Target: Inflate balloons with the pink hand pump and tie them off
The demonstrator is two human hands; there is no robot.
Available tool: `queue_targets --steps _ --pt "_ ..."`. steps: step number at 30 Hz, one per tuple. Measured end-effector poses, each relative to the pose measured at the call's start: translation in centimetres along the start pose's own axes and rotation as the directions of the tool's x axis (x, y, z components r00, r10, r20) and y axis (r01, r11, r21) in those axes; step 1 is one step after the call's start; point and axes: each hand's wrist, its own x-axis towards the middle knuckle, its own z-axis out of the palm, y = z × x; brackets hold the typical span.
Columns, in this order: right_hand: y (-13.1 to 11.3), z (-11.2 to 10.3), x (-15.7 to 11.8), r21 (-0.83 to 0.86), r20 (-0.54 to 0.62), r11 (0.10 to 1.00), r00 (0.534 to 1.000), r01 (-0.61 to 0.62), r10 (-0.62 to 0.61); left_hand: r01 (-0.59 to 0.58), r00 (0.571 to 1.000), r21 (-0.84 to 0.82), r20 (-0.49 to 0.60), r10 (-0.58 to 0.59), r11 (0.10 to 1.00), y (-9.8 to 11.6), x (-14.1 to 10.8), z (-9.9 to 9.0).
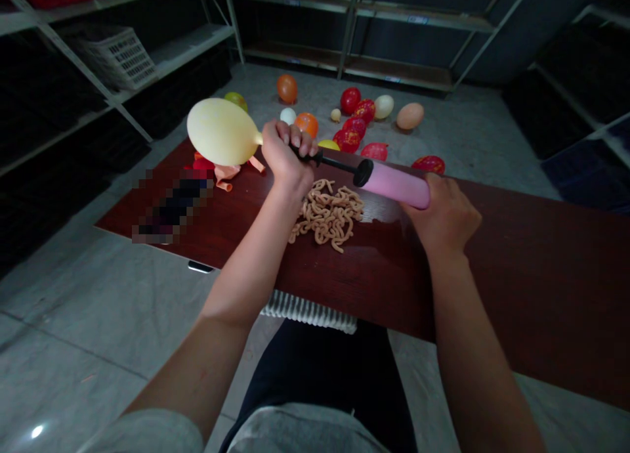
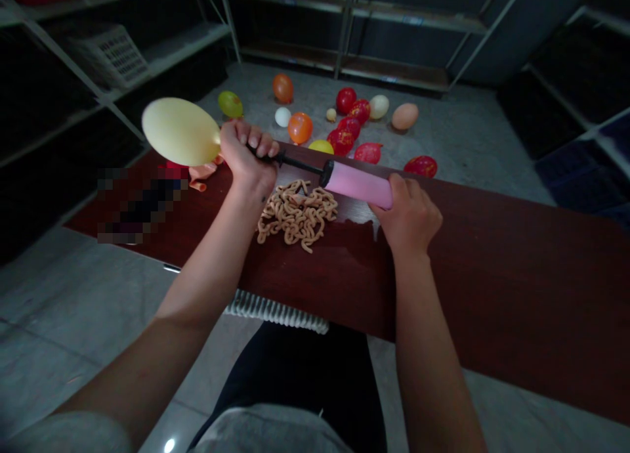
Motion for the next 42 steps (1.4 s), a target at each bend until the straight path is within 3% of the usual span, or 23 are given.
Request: queue_targets --steps 6,12,18,24,32,42 --pt "1.3 -0.5 0.2 0.0 -0.034 0.999 0.999 -0.038 0.038 -0.047 0.999 0.004 -0.028 0.047 0.999 0.9 0.7 -0.2" --pt "0.0 -0.3 -0.2 0.071 -0.01 0.997 0.999 -0.034 0.035 -0.116 0.99 0.063 -0.073 0.121 0.991 1.4 1.5 -0.8" --pt "-0.8 -0.8 -0.3 0.129 0.063 0.991 0.998 -0.034 0.026 -0.115 0.987 0.234 -0.079 0.137 0.965 2.2 3.2 -1.8" --pt "-1.7 -1.7 -1.0 0.132 0.157 0.991 0.988 -0.014 -0.007 -0.121 0.993 0.213 0.026 0.118 0.97 0.2 1.9 -1.6" --pt "-3.5 -0.9 -2.0 0.168 0.214 0.985 0.974 0.039 -0.075 0.039 0.997 0.204 0.058 -0.052 0.978 -3.3 -2.3 -0.3" --pt "-3.2 0.1 -0.8 0.145 0.125 0.988 0.99 0.046 -0.065 0.039 0.999 0.127 0.023 -0.043 0.991 -2.8 -0.9 -0.8"
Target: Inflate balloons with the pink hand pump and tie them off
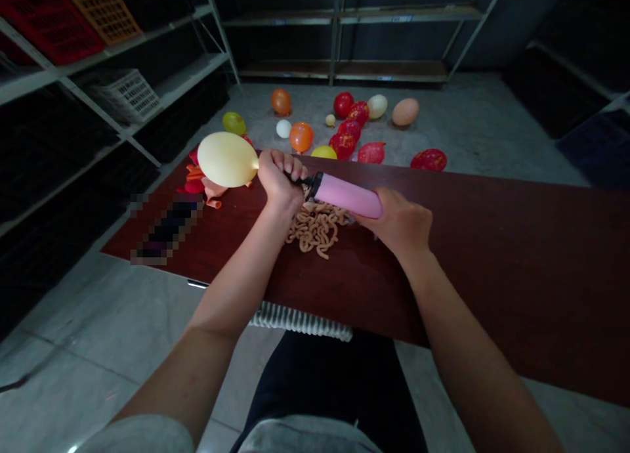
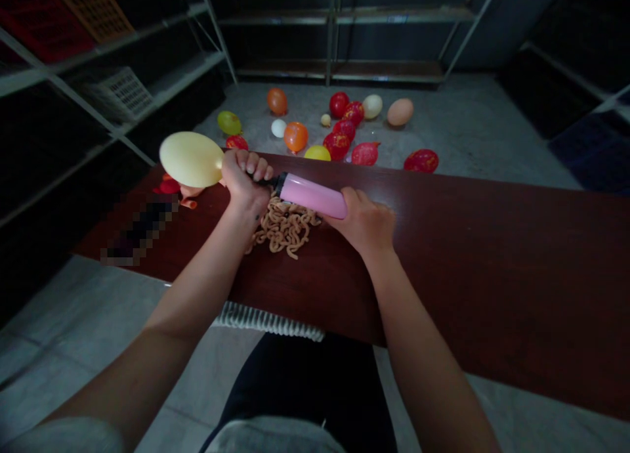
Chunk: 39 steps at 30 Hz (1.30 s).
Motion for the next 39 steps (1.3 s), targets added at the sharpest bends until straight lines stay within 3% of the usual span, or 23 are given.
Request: queue_targets --steps 7,13,20,31,39 --pt "2.5 -0.1 -0.1 -0.12 -0.075 0.993 0.997 -0.015 0.006 -0.012 1.0 -0.12 -0.018 0.009 0.993 0.7 1.4 -0.7" --pt "4.6 -0.5 0.0 -0.143 -0.127 0.988 0.991 -0.06 0.042 -0.052 0.993 -0.102 -0.113 0.04 0.993 2.2 2.5 -1.1" --pt "5.6 -0.2 0.4 0.064 -0.164 0.987 0.974 -0.149 0.158 -0.061 0.995 -0.104 -0.084 0.052 0.993 2.1 1.4 -0.4" --pt "3.6 -0.8 0.2 0.108 -0.16 0.977 0.966 -0.185 0.201 -0.135 0.99 0.03 -0.03 0.136 0.99 2.6 0.4 0.1" --pt "0.4 -1.0 -0.6 0.038 0.073 0.998 0.996 -0.045 0.042 -0.024 1.0 0.068 -0.012 0.024 0.997 0.2 -1.6 0.8"
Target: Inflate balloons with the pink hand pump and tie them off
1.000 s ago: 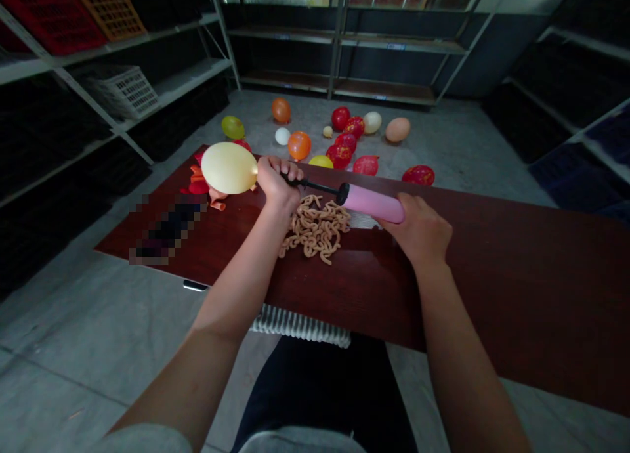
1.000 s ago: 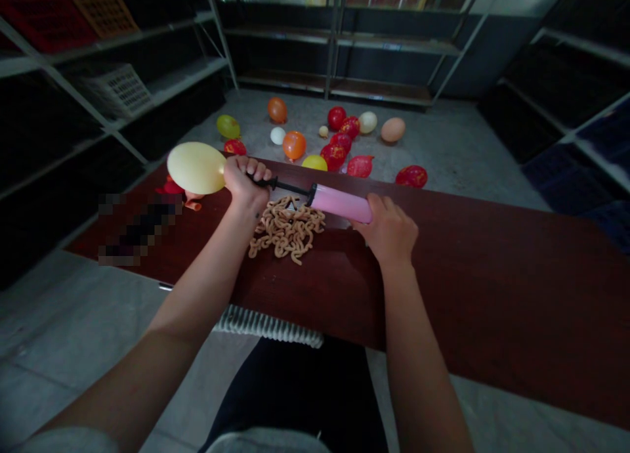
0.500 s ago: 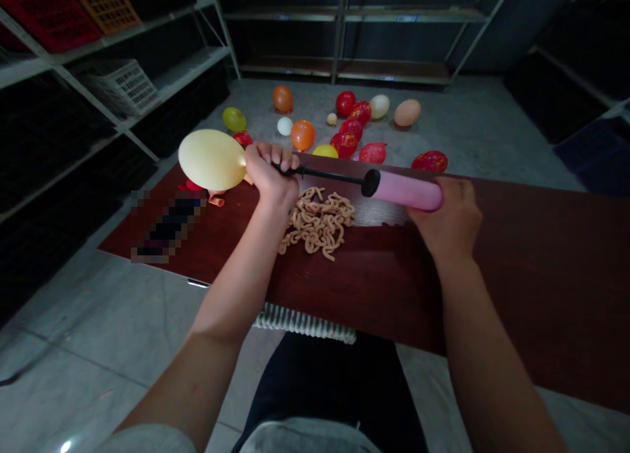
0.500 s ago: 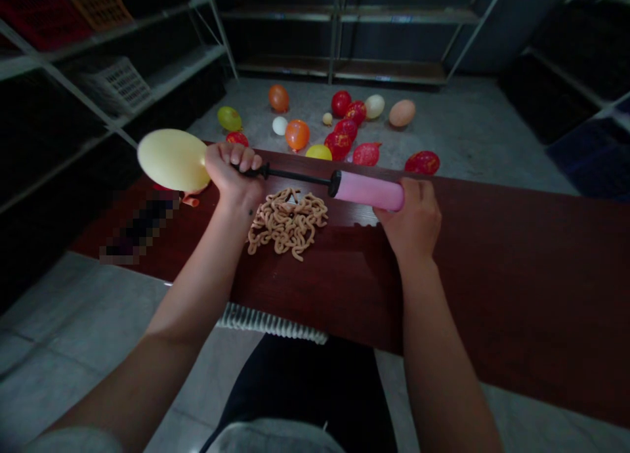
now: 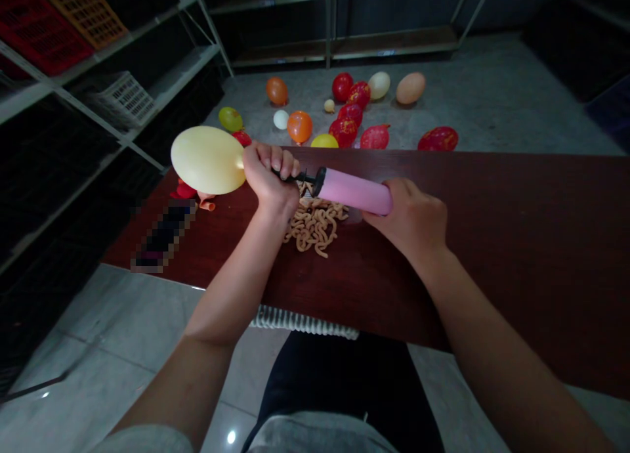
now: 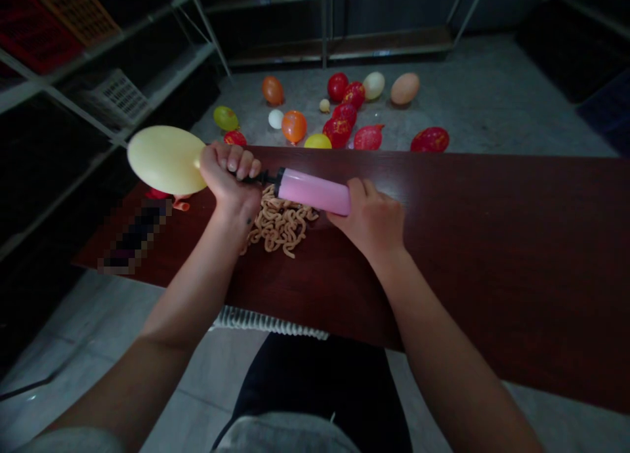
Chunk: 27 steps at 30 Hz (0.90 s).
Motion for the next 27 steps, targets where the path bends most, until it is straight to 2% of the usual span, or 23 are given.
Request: queue_targets --steps 3,6,17,27 --pt "-0.4 0.1 -0.2 -0.016 0.07 1.0 0.997 0.02 -0.019 0.042 0.999 0.019 0.005 -0.042 0.999 -1.0 -0.3 0.0" --pt "-0.3 0.3 -0.1 -0.017 0.076 1.0 0.997 0.018 -0.017 0.047 0.999 0.006 0.011 -0.047 0.999 -1.4 0.0 -0.3" --pt "0.1 0.7 0.7 -0.066 -0.079 0.997 0.995 0.049 -0.054 0.02 0.999 -0.088 0.037 -0.017 0.996 0.0 1.2 -0.5" --pt "2.5 0.5 1.1 -0.177 -0.149 0.984 0.988 0.003 -0.03 -0.017 0.999 -0.157 -0.038 0.012 0.987 1.3 2.9 -1.2"
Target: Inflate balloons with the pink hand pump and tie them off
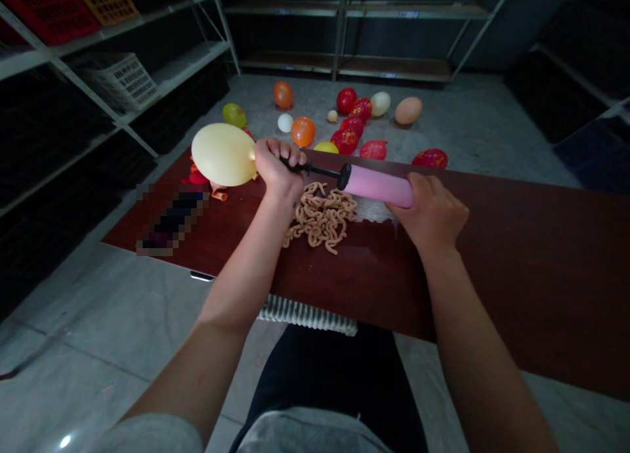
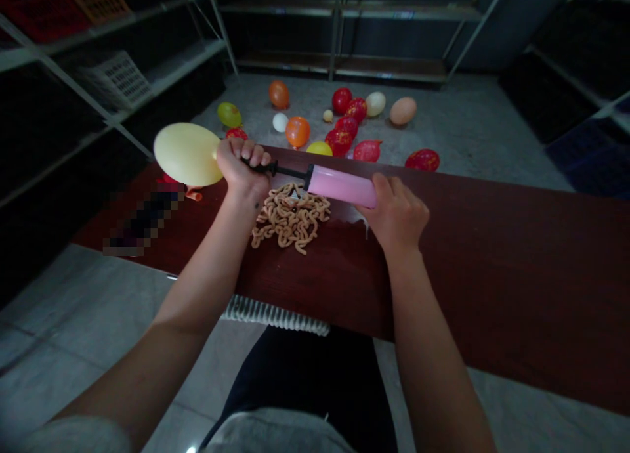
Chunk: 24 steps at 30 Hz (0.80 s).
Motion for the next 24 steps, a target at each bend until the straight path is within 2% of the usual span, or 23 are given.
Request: queue_targets --steps 5,8,15,19,24 --pt "1.1 -0.4 0.1 -0.04 -0.101 0.998 0.994 -0.044 0.04 -0.029 0.999 0.004 -0.029 0.029 1.0 0.9 1.0 -0.3" --pt "1.0 -0.3 0.1 -0.032 -0.114 0.998 0.992 -0.06 0.056 -0.045 0.999 0.012 -0.029 0.046 0.999 1.1 1.3 -0.5" --pt "-0.1 0.1 0.1 0.032 -0.005 0.999 0.999 -0.034 0.035 -0.105 0.993 0.061 -0.038 0.108 0.993 1.6 1.4 -0.7" --pt "-0.4 -0.1 0.1 0.062 0.046 0.998 0.999 -0.013 0.01 -0.14 0.99 0.08 0.037 0.137 0.987 1.5 0.9 -0.5" --pt "-1.4 -0.6 -0.3 0.112 0.123 0.994 0.992 -0.002 -0.012 -0.088 0.994 0.115 0.082 0.079 0.989 0.3 -0.7 0.2"
